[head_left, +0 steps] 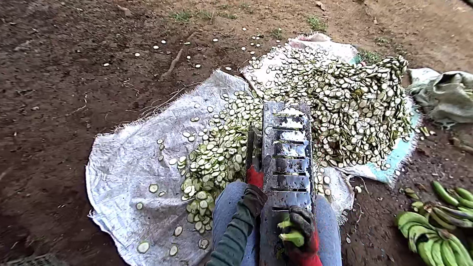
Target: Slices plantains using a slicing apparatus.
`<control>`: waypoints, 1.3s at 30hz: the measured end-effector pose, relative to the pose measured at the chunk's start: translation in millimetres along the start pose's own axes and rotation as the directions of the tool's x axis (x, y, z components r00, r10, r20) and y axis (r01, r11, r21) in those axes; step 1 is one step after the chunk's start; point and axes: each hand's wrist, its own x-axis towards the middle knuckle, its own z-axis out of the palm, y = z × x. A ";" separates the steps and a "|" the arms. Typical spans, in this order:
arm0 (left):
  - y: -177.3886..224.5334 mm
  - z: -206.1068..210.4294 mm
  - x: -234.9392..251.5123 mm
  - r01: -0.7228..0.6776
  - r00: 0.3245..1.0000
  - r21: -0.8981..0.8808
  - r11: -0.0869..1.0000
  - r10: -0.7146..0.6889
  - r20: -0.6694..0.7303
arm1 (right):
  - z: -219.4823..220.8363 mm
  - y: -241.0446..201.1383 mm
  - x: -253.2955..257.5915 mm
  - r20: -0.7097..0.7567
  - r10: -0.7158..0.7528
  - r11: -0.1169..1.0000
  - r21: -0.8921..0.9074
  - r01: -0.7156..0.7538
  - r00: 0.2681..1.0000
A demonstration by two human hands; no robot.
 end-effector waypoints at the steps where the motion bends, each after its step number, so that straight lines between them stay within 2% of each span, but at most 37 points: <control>1: -0.6 0.4 -0.4 0.002 1.000 0.004 1.000 -0.002 0.000 | 6.8 11.7 22.7 0.004 -0.015 1.000 -0.014 0.015 1.000; 5: 4.8 -4.3 -0.4 -0.011 1.000 0.019 1.000 0.010 0.013 | 50.6 88.3 168.8 -0.025 -0.068 0.986 -0.155 0.064 0.997; 8: 12.4 -5.4 -2.4 -0.035 0.999 0.095 0.995 0.037 -0.015 | 60.2 99.5 213.9 0.004 -0.022 0.977 -0.211 0.023 1.000; 11: 13.3 -4.8 -5.7 -0.113 0.975 0.365 0.924 0.174 -0.140 | 46.8 76.3 210.3 0.051 0.102 0.978 -0.189 -0.091 0.993; 13: 14.3 -3.5 -8.3 -0.214 0.931 0.472 0.856 0.325 -0.167 | 40.1 55.5 221.9 0.139 0.194 0.938 -0.315 -0.143 0.971; 14: 11.9 -1.3 -10.8 -0.257 0.907 0.489 0.833 0.383 -0.175 | 40.5 47.6 229.2 0.183 0.223 0.905 -0.403 -0.134 0.957; 16: 7.2 0.5 -20.9 -0.283 0.895 0.458 0.843 0.404 -0.191 | 45.3 39.3 232.1 0.243 0.259 0.845 -0.525 -0.098 0.935; 18: 2.7 -1.9 -29.7 -0.281 0.896 0.376 0.883 0.381 -0.226 | 43.1 36.4 217.6 0.202 0.254 0.846 -0.521 -0.116 0.946; 21: -6.9 -4.4 -35.7 -0.257 0.911 0.279 0.925 0.328 -0.249 | 17.3 19.6 132.4 0.093 0.141 0.912 -0.399 -0.092 0.986; 24: -14.9 -1.2 -46.5 -0.185 0.952 0.346 0.920 0.255 -0.169 | -15.4 -19.7 21.7 0.020 0.044 0.946 -0.321 -0.035 0.999; 26: -17.6 5.3 -48.6 -0.225 0.942 0.392 0.892 0.303 -0.148 | -22.8 -22.4 -2.2 0.047 0.009 0.955 -0.297 0.006 0.999; 27: -20.6 7.8 -48.0 -0.262 0.926 0.379 0.888 0.342 -0.160 | -19.6 -15.2 9.4 0.070 -0.019 0.952 -0.303 0.040 0.997; 29: -22.9 8.4 -46.3 -0.301 0.908 0.362 0.882 0.381 -0.174 | -1.4 11.4 73.4 0.109 -0.060 0.937 -0.336 0.094 0.992; 32: -14.4 1.5 -49.4 -0.239 0.935 0.379 0.894 0.317 -0.158 | 34.4 69.9 193.5 0.131 -0.018 0.922 -0.381 0.067 0.991; 34: -7.6 -0.2 -52.4 -0.188 0.956 0.411 0.892 0.262 -0.131 | 52.1 94.6 250.1 0.101 0.010 0.905 -0.425 0.034 0.995; 36: -5.5 -2.6 -53.2 -0.193 0.954 0.439 0.878 0.273 -0.125 | 55.9 94.5 258.1 0.077 0.027 0.907 -0.421 0.008 0.997; 37: -6.3 -3.9 -53.6 -0.204 0.953 0.438 0.875 0.281 -0.118 | 51.1 86.3 238.4 0.074 0.022 0.916 -0.400 0.010 0.997; 39: -5.4 -5.3 -55.4 -0.208 0.959 0.414 0.886 0.269 -0.094 | 30.3 58.7 163.9 0.075 -0.009 0.920 -0.391 0.037 0.997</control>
